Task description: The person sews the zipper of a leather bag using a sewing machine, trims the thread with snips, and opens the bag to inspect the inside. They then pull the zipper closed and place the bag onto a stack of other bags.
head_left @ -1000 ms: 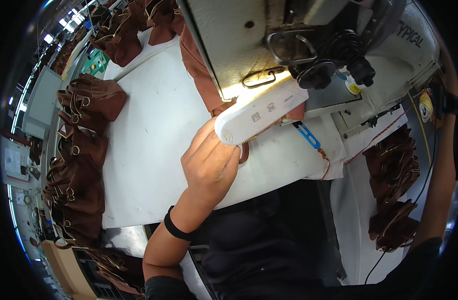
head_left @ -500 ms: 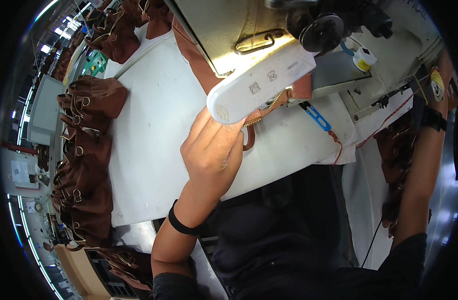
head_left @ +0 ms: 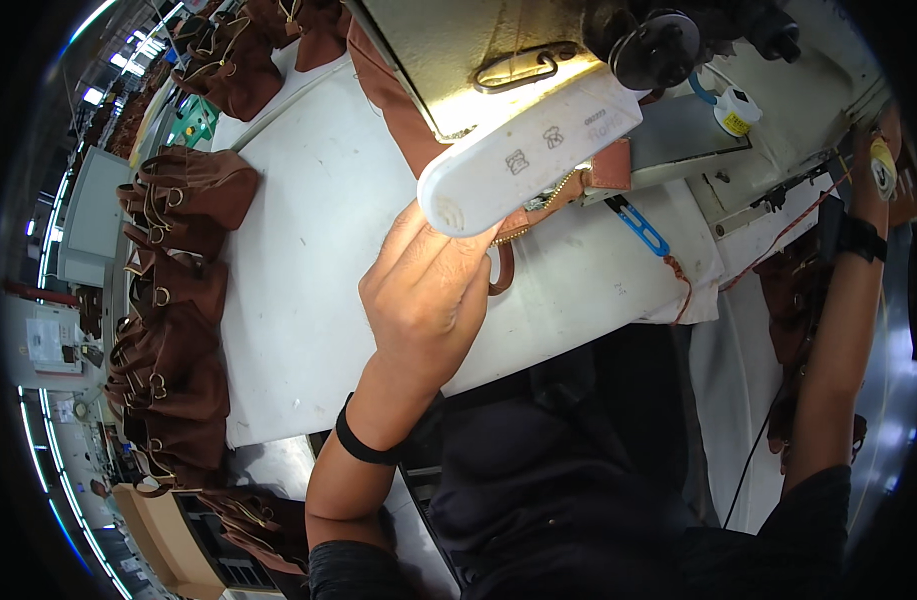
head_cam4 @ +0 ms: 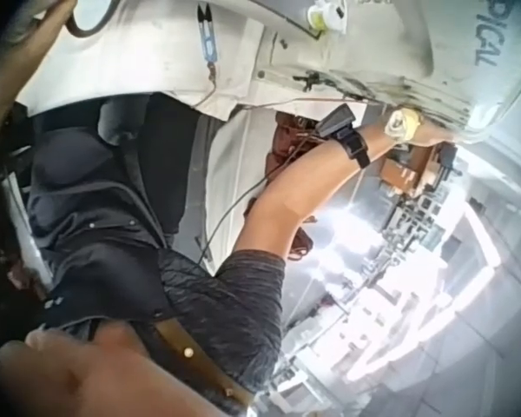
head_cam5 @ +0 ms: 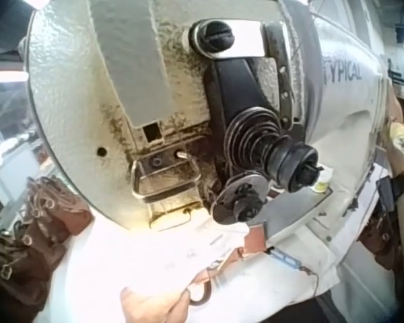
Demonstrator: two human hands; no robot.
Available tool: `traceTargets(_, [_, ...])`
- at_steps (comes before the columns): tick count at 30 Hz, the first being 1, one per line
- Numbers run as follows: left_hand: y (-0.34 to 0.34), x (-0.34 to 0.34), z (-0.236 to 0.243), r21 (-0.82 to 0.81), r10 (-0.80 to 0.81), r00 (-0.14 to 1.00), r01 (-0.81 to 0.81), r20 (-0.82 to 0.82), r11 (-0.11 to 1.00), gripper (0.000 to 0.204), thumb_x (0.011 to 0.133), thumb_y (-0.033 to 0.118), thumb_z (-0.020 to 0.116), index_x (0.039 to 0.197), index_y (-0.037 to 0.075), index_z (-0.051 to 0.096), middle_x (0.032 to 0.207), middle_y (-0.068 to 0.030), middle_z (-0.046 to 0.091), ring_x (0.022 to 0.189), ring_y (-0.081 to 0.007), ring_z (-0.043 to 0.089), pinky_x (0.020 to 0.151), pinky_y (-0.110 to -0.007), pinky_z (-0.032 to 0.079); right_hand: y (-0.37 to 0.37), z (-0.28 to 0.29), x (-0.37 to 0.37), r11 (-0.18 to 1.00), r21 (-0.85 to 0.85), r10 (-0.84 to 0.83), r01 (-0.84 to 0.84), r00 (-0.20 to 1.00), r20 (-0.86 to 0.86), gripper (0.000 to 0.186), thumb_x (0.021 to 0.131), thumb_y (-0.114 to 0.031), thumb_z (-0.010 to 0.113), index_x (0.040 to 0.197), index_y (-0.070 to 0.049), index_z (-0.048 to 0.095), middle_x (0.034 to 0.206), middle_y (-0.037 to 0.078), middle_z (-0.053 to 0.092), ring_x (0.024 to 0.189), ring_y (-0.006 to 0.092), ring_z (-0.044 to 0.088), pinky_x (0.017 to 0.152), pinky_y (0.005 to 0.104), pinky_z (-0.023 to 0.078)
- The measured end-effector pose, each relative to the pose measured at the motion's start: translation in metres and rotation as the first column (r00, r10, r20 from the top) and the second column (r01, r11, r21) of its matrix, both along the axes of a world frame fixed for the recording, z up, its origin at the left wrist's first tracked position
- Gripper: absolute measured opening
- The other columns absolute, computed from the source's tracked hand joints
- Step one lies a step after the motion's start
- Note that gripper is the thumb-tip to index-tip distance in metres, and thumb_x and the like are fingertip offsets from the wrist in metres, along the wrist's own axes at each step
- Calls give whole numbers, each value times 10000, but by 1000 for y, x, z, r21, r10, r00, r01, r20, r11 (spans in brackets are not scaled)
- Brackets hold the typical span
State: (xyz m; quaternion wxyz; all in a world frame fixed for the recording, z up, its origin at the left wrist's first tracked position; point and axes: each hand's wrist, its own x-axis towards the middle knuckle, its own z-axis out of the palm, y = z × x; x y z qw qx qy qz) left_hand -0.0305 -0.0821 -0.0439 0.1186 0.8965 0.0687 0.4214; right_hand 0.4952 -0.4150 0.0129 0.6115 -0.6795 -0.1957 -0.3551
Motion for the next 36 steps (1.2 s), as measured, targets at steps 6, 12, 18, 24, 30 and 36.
traceTargets(6, [-1, 0, 4, 28, 7, 1000, -7, -20, 1000, 465, 770, -177, 681, 1174, 23, 797, 1182, -149, 800, 1170, -335, 746, 1010, -390, 579, -1, -2, -3, 1000, 2, -12, 12, 1000, -8, 572, 1068, -384, 591, 1190, 168, 683, 1182, 318, 722, 928, 393, 719, 828, 459, 582])
traceTargets(12, [-1, -2, 9, 63, 18, 998, -14, -62, 998, 471, 761, -175, 697, 1173, 29, 797, 1189, -151, 798, 1174, -334, 755, 997, -386, 588, -2, -8, -9, 1000, 5, -20, 20, 1000, -18, 570, 1072, -380, 586, 1196, 169, 678, 1181, 317, 723, 931, 393, 720, 832, 461, 584])
traceTargets(18, [1, -3, 11, 73, 4, 996, 2, -90, 997, 475, 753, -179, 704, 1171, 27, 796, 1181, -160, 797, 1153, -341, 764, 973, -393, 607, -2, -15, -16, 1000, 7, -29, 29, 999, -13, 568, 1076, -376, 580, 1202, 169, 674, 1179, 317, 724, 935, 392, 721, 836, 463, 586])
traceTargets(24, [9, -4, 14, 92, -33, 993, 44, -113, 995, 462, 767, -176, 708, 1173, 26, 797, 1188, -165, 797, 1101, -325, 785, 898, -377, 636, -3, -19, -21, 999, 26, -34, 34, 999, -30, 566, 1080, -373, 574, 1208, 170, 669, 1178, 317, 725, 938, 392, 723, 840, 465, 588])
traceTargets(30, [10, -5, 21, 105, -52, 989, 67, -142, 992, 377, 750, -137, 738, 1088, 26, 781, 1168, -159, 787, 1073, -316, 782, 831, -369, 632, -5, -23, -24, 998, 39, -41, 42, 999, -36, 563, 1084, -369, 569, 1215, 171, 665, 1177, 316, 726, 941, 392, 724, 843, 467, 591])
traceTargets(36, [16, -5, 26, 150, -94, 983, 118, -156, 982, 226, 714, -68, 801, 923, -2, 745, 1086, -182, 760, 1083, -339, 761, 757, -375, 640, -7, -29, -25, 998, 49, -45, 47, 998, -44, 561, 1088, -365, 563, 1221, 171, 660, 1175, 316, 727, 944, 391, 725, 847, 469, 593])
